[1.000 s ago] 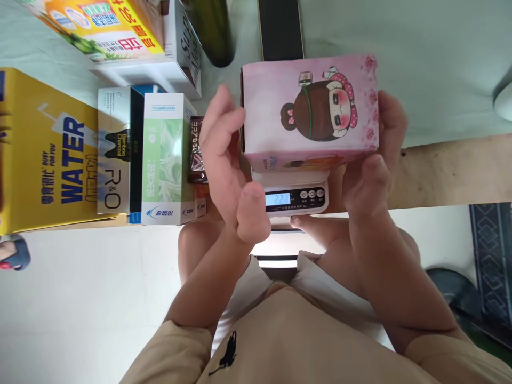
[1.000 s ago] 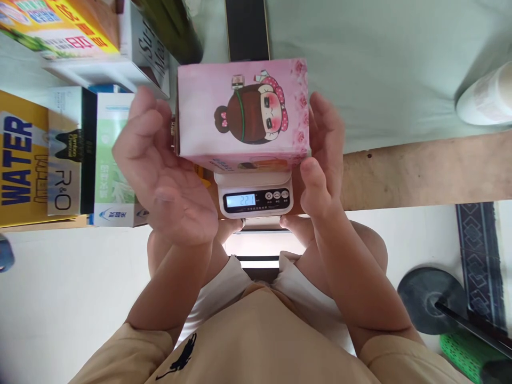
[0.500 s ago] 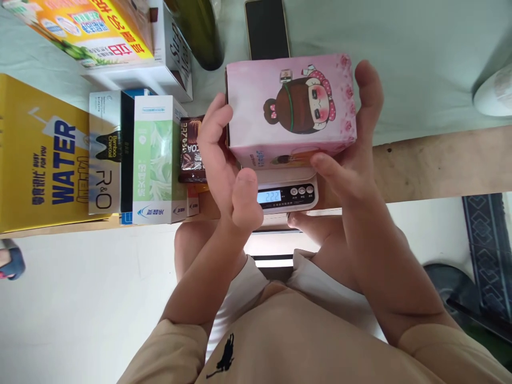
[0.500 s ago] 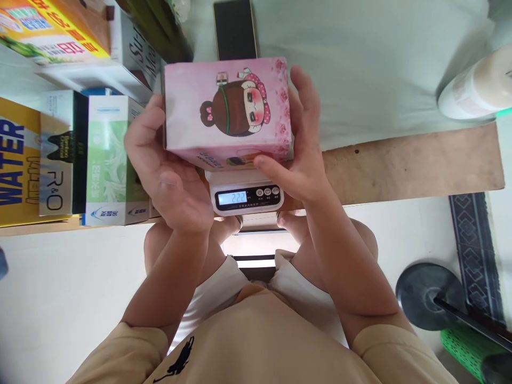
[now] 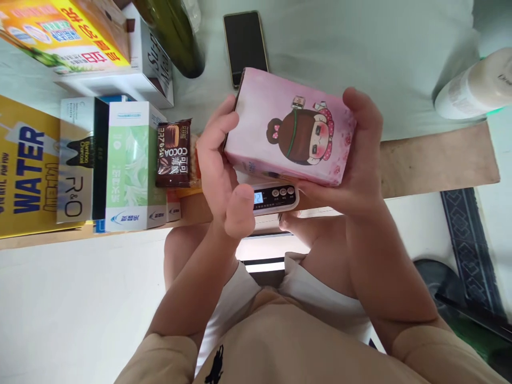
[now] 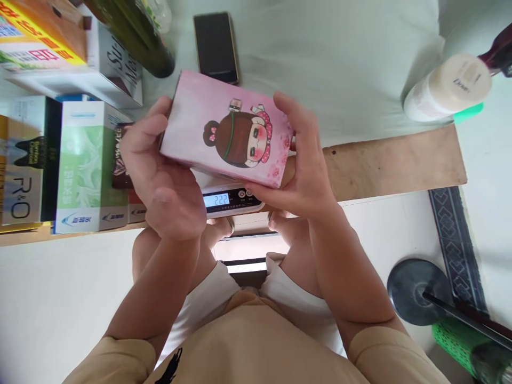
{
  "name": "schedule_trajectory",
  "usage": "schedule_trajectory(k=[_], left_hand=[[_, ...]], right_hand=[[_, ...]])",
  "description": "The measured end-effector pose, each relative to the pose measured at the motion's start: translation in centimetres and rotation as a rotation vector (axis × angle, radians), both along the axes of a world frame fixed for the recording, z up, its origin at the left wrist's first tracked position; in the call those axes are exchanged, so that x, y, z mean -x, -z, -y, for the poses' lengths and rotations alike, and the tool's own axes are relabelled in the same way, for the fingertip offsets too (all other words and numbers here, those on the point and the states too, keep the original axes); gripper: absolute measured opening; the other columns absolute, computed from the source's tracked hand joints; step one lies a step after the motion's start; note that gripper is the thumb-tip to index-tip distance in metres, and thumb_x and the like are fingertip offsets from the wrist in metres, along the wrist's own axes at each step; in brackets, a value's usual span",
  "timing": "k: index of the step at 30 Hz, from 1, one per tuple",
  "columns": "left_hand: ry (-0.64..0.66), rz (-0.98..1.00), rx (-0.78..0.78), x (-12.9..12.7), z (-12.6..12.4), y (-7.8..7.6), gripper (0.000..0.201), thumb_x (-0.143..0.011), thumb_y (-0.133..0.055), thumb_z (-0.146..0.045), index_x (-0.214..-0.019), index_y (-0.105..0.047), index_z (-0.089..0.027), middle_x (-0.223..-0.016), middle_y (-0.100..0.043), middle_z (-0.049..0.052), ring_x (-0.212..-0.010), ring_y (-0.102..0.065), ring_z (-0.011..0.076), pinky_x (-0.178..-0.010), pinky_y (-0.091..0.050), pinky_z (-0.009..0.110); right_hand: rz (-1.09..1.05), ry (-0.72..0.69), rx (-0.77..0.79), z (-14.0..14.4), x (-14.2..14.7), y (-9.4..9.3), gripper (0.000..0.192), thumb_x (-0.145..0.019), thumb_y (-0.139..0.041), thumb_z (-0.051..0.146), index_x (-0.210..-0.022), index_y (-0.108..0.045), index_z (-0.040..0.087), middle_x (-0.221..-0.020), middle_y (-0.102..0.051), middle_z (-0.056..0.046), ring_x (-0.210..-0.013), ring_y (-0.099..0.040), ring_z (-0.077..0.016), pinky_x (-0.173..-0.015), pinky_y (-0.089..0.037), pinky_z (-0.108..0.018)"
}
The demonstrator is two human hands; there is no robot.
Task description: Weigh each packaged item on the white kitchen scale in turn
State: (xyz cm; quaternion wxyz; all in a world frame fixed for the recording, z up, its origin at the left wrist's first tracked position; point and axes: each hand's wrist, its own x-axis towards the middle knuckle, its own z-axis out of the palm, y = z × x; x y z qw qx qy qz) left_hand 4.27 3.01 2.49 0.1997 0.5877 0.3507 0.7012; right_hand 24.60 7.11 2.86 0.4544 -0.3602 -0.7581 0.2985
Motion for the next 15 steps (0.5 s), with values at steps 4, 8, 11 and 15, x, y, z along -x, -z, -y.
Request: schedule_trajectory(k=[4,8,11,15], left_hand=[[-0.009,0.013,0.020,-1.0,0.6,-0.3,0.056,-0.099,-0.057,-0.063,-0.144,-0.063,-0.031,-0.158,-0.059,0.000,-0.156,-0.049,0.0314,-0.134,-0.038,0.057],[-0.054,-0.001,0.081,-1.8,1.1,-0.9,0.054,-0.098,-0.056,-0.069,-0.142,-0.065,-0.038,-0.159,-0.059,-0.007,-0.156,-0.049,0.0301,-0.133,-0.038,0.055],[-0.018,0.036,0.107,-2.2,1.4,-1.1,0.054,-0.095,-0.062,-0.068,-0.139,-0.068,-0.038,-0.158,-0.059,-0.005,-0.156,-0.049,0.0304,-0.135,-0.036,0.053],[-0.028,0.056,0.125,-2.3,1.5,-1.0,0.056,-0.091,-0.065,-0.071,-0.133,-0.070,-0.035,-0.155,-0.058,0.002,-0.152,-0.051,0.0324,-0.134,-0.037,0.056]], right_hand=[[-0.017,0.093,-0.184,-0.1,-0.7,-0.6,0.091,-0.081,-0.077,0.071,-0.158,-0.036,0.043,-0.157,-0.042,-0.004,-0.143,-0.055,-0.0296,-0.115,-0.061,-0.048],[-0.074,0.204,-0.363,-0.3,-5.6,-0.5,0.091,-0.081,-0.075,0.072,-0.160,-0.040,0.042,-0.154,-0.042,-0.004,-0.151,-0.051,-0.0308,-0.129,-0.047,-0.053],[-0.084,0.318,-0.401,-0.1,-14.7,1.4,0.109,-0.058,-0.091,0.075,-0.153,-0.048,0.041,-0.147,-0.050,-0.006,-0.142,-0.058,-0.0352,-0.124,-0.045,-0.060],[-0.165,0.751,-0.297,-0.3,-28.5,4.1,0.070,-0.061,-0.095,0.065,-0.117,-0.063,0.038,-0.118,-0.058,-0.005,-0.113,-0.067,-0.0284,-0.100,-0.054,-0.055]])
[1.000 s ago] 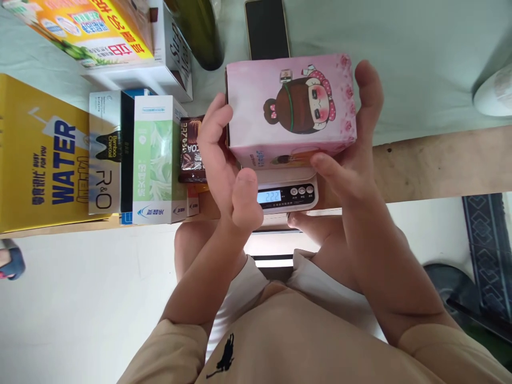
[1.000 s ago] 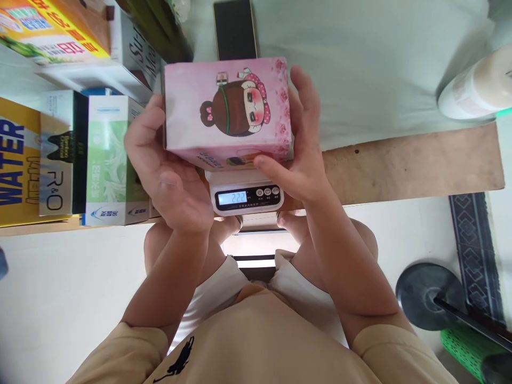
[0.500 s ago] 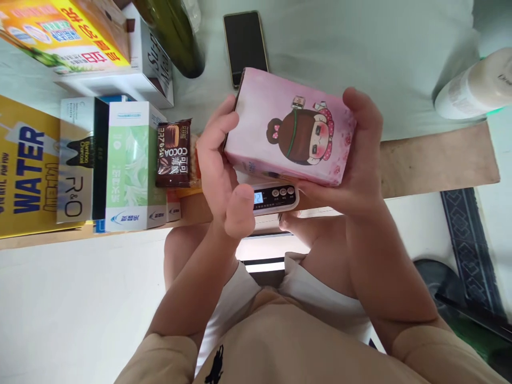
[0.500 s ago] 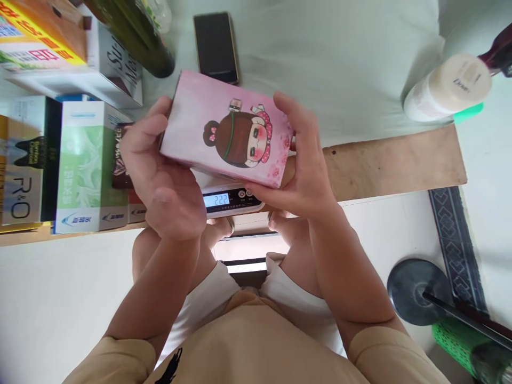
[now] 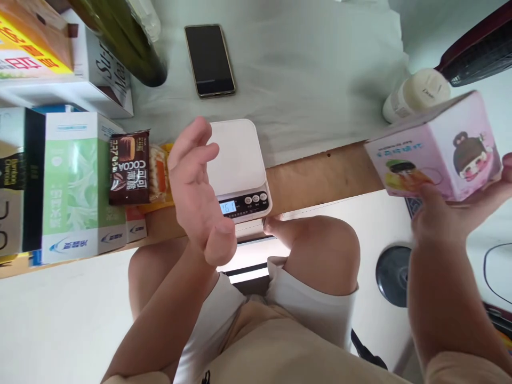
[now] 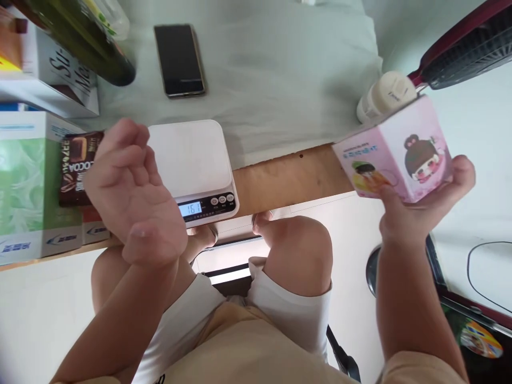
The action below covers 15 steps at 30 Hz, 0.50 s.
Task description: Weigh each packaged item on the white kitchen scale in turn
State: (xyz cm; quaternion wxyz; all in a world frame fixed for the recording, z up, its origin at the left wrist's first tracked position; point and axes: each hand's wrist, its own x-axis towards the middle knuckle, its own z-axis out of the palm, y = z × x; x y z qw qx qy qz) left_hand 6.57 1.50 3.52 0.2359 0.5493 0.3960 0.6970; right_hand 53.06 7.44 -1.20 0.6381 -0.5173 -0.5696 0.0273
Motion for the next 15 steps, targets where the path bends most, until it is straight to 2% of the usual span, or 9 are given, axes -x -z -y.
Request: schedule_trajectory(k=[1,4,6,8,10,12,15], left_hand=[[-0.007,-0.005,0.007,0.0,0.0,0.0,0.055,-0.091,-0.064,-0.072,-0.131,-0.069,-0.034,-0.155,-0.058,0.003,-0.151,-0.051,0.0328,-0.132,-0.038,0.057],[-0.018,-0.003,0.011,-0.2,0.0,-0.1,0.053,-0.092,-0.063,-0.071,-0.129,-0.070,-0.034,-0.152,-0.059,0.004,-0.149,-0.053,0.0340,-0.131,-0.038,0.059],[-0.018,0.012,-0.007,-0.2,-0.2,-0.1,0.052,-0.091,-0.065,-0.067,-0.130,-0.072,-0.033,-0.149,-0.061,0.005,-0.147,-0.055,0.0339,-0.130,-0.039,0.059],[-0.013,0.034,-0.024,-0.2,-0.4,-0.1,0.049,-0.090,-0.067,-0.063,-0.127,-0.076,-0.033,-0.147,-0.064,0.003,-0.145,-0.057,0.0330,-0.130,-0.040,0.058],[0.001,0.044,-0.031,-0.1,-0.6,0.1,0.043,-0.088,-0.069,-0.060,-0.121,-0.079,-0.034,-0.146,-0.067,0.000,-0.143,-0.059,0.0322,-0.128,-0.042,0.057],[0.000,0.051,-0.048,0.0,-1.0,0.4,0.039,-0.088,-0.068,-0.059,-0.116,-0.081,-0.035,-0.144,-0.069,-0.001,-0.140,-0.061,0.0326,-0.126,-0.043,0.057],[-0.041,0.030,-0.063,-0.1,-1.4,0.7,0.041,-0.090,-0.061,-0.063,-0.109,-0.081,-0.034,-0.141,-0.070,0.003,-0.135,-0.063,0.0346,-0.121,-0.045,0.060]], right_hand=[[-0.041,0.096,0.068,-0.3,-2.4,0.2,0.064,-0.062,-0.095,0.061,-0.112,-0.064,0.038,-0.116,-0.058,-0.006,-0.110,-0.067,-0.0276,-0.097,-0.054,-0.053],[-0.094,0.090,0.254,-1.7,-6.1,-0.5,0.067,-0.058,-0.101,0.051,-0.111,-0.062,0.043,-0.107,-0.063,-0.004,-0.097,-0.068,-0.0244,-0.085,-0.055,-0.046],[-0.092,0.019,0.390,-2.5,-6.2,-1.7,0.078,-0.052,-0.105,0.046,-0.116,-0.061,0.047,-0.104,-0.065,-0.004,-0.088,-0.067,-0.0213,-0.075,-0.053,-0.042],[-0.102,-0.038,0.562,-2.9,-5.5,-3.0,0.091,-0.046,-0.107,0.040,-0.122,-0.059,0.052,-0.110,-0.067,-0.004,-0.083,-0.064,-0.0180,-0.069,-0.051,-0.039],[-0.136,-0.026,0.745,-2.9,-4.8,-4.4,0.101,-0.041,-0.108,0.032,-0.125,-0.057,0.055,-0.117,-0.068,-0.003,-0.079,-0.062,-0.0146,-0.064,-0.049,-0.037],[-0.156,0.048,0.883,-2.8,-4.5,-5.5,0.101,-0.043,-0.106,0.023,-0.125,-0.058,0.057,-0.122,-0.068,-0.002,-0.077,-0.062,-0.0115,-0.062,-0.048,-0.035],[-0.149,0.130,0.932,-2.4,-4.9,-6.7,0.086,-0.057,-0.098,0.018,-0.124,-0.061,0.058,-0.133,-0.067,-0.001,-0.085,-0.065,-0.0115,-0.065,-0.049,-0.034]])
